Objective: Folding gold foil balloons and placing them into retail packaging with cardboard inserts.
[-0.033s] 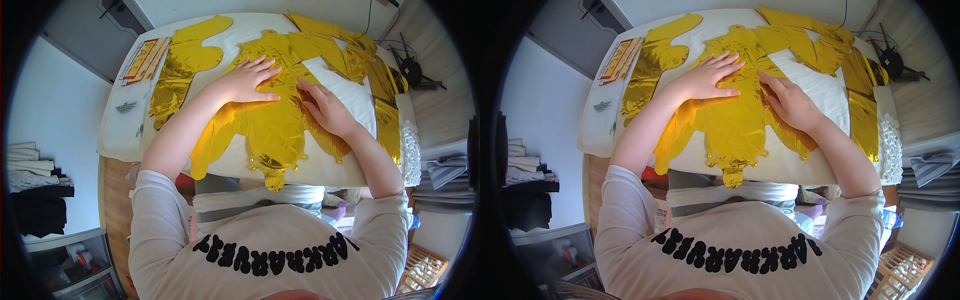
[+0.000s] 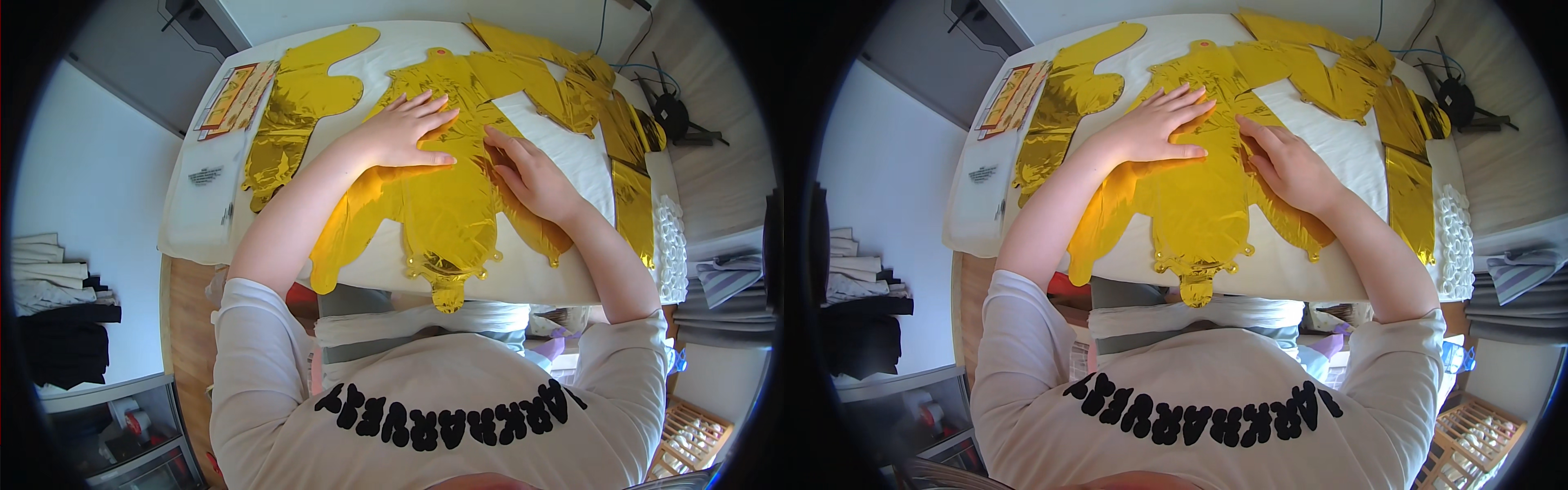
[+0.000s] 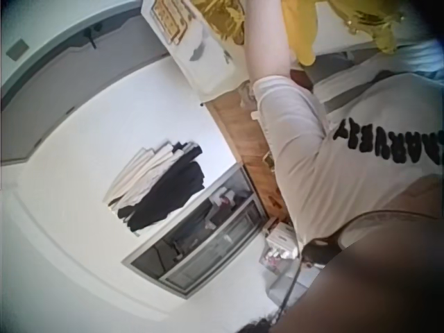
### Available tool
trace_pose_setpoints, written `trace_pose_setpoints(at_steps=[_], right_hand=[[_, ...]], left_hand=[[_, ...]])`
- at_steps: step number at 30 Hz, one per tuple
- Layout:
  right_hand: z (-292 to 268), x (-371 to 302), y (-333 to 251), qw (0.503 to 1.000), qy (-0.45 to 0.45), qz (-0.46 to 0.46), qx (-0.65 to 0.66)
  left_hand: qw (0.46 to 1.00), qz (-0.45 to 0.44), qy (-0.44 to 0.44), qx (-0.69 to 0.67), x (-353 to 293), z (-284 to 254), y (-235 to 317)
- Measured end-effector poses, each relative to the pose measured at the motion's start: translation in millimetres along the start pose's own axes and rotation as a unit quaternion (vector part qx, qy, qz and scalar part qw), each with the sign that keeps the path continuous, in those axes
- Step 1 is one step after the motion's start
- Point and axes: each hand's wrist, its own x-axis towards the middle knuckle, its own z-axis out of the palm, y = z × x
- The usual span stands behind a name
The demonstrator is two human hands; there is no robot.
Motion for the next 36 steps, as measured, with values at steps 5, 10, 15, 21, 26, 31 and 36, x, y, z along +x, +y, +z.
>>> trace_pose_setpoints(at_steps=[5,10,15,21,26,31,36], right_hand=[[1,0,-1,1.000,-0.003,0.008,-0.009],[1,0,2,1.000,0.002,-0.002,-0.016],[1,1,1,1.000,-0.004,0.001,-0.009],[-1,0,0,1.000,-0.012,-0.003,-0.001],[-2,0,-2,1.000,-0.013,-0.007,-0.003],[-2,1,-1,1.000,-0.015,-0.006,-0.010],[-2,3,-7,1.000,-0.014,-0.011,-0.016]], left_hand=[[1.000,0.008,0.012,-0.001,-1,4,-4],[1.000,0.010,0.010,-0.007,0,3,-5],[1.000,0.013,0.014,-0.009,0,2,-6],[0.986,-0.032,0.078,-0.143,3,-13,0],[0.848,-0.229,0.213,-0.428,1,-41,-24],[0.833,-0.216,0.162,-0.482,-23,-76,-54],[0.954,-0.189,0.051,-0.227,-18,-48,-43]])
